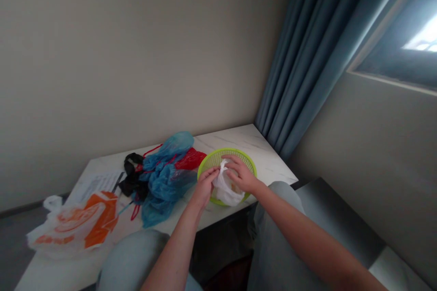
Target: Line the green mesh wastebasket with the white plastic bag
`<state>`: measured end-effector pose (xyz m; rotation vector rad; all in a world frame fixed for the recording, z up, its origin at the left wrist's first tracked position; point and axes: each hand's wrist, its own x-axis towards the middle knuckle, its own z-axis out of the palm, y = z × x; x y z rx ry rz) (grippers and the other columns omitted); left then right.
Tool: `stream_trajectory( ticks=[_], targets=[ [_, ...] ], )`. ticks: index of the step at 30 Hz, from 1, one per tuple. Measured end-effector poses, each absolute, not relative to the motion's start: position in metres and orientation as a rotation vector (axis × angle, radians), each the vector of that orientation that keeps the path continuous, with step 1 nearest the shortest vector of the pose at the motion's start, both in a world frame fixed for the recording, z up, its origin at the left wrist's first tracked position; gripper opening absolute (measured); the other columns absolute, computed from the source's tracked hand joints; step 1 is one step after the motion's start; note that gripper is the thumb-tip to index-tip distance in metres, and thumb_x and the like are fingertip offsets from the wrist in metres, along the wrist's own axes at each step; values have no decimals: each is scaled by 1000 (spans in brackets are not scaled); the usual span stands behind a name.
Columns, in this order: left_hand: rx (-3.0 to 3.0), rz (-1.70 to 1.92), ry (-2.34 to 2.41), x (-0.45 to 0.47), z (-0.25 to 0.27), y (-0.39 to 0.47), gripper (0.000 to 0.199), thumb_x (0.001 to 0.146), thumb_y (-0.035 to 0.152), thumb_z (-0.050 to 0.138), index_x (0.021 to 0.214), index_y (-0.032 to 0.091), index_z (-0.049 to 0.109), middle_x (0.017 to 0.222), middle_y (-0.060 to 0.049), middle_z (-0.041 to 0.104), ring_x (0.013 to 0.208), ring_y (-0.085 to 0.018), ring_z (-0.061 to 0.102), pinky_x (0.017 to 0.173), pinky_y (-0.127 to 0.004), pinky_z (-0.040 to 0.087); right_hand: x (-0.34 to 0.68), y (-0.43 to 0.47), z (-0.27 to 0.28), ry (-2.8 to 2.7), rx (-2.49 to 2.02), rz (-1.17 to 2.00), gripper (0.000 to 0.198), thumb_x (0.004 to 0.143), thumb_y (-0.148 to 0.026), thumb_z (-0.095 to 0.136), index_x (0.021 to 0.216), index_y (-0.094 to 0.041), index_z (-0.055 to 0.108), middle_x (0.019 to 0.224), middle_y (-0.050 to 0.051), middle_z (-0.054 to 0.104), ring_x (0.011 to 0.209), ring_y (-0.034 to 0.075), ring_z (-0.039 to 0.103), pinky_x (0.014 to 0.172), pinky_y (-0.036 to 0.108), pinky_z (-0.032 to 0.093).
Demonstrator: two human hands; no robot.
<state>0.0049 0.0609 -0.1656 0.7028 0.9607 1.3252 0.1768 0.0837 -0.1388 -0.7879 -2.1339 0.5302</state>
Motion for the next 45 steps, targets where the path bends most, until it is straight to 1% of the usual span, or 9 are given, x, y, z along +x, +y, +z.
stream_trajectory(
  ticks=[10,15,19,23,28,32,36,40,45],
  targets=[
    [796,1425,967,1,-167,65,36,70,32,78,101,20,65,77,1,66,65,-11,59,60,-21,44,178,88,-143,-1999,-908,522,20,93,-25,55,77,-19,65,127,11,54,121,23,52,105,40,41],
    [988,1642,1226,-27,-173,79,26,74,34,75,91,19,64,75,1,64,63,-11,58,63,-22,44,202,100,-146,-1746,-1117,293,17,88,-22,55,72,-19,61,121,12,57,118,26,52,102,43,42],
    [1088,1662,1323,-35,-179,86,22,77,35,72,90,19,64,72,1,64,63,-13,59,62,-23,43,216,110,-154,-1491,-1339,197,17,85,-21,52,70,-19,58,107,13,59,103,25,56,95,41,45],
    [1082,1649,1361,-29,-182,84,25,78,38,71,91,19,63,70,1,64,63,-14,61,62,-24,43,217,115,-161,-1361,-1468,324,19,85,-24,47,70,-19,57,93,11,59,84,22,55,77,35,47],
    [977,1569,1341,-30,-180,78,34,73,42,76,91,16,67,79,-4,70,71,-17,65,70,-27,49,214,118,-161,-1362,-1481,544,24,87,-32,46,67,-21,54,61,0,51,60,16,44,58,28,37],
    [906,1573,1253,-31,-175,75,43,66,42,82,98,15,70,91,-6,73,82,-17,67,80,-29,50,209,119,-157,-1221,-1265,774,20,86,-39,50,82,-20,56,59,-5,48,51,13,43,50,25,34],
    [878,1591,1221,-28,-174,75,47,64,40,83,102,15,70,97,-8,74,86,-19,68,83,-31,51,205,117,-155,-1218,-1116,833,15,80,-30,54,92,-20,55,73,-2,55,57,13,52,53,25,42],
    [828,1625,1348,-29,-181,77,42,67,38,78,100,14,71,93,-9,73,84,-20,67,82,-34,51,202,109,-151,-1443,-1044,706,10,80,-21,50,86,-20,58,90,5,58,82,18,59,63,27,49],
    [977,1567,1744,-35,-184,73,23,71,33,69,86,16,71,82,-7,70,75,-21,62,75,-34,49,197,94,-139,-1761,-932,502,18,76,-11,54,87,-21,64,109,9,59,106,23,56,92,39,48]
  ],
)
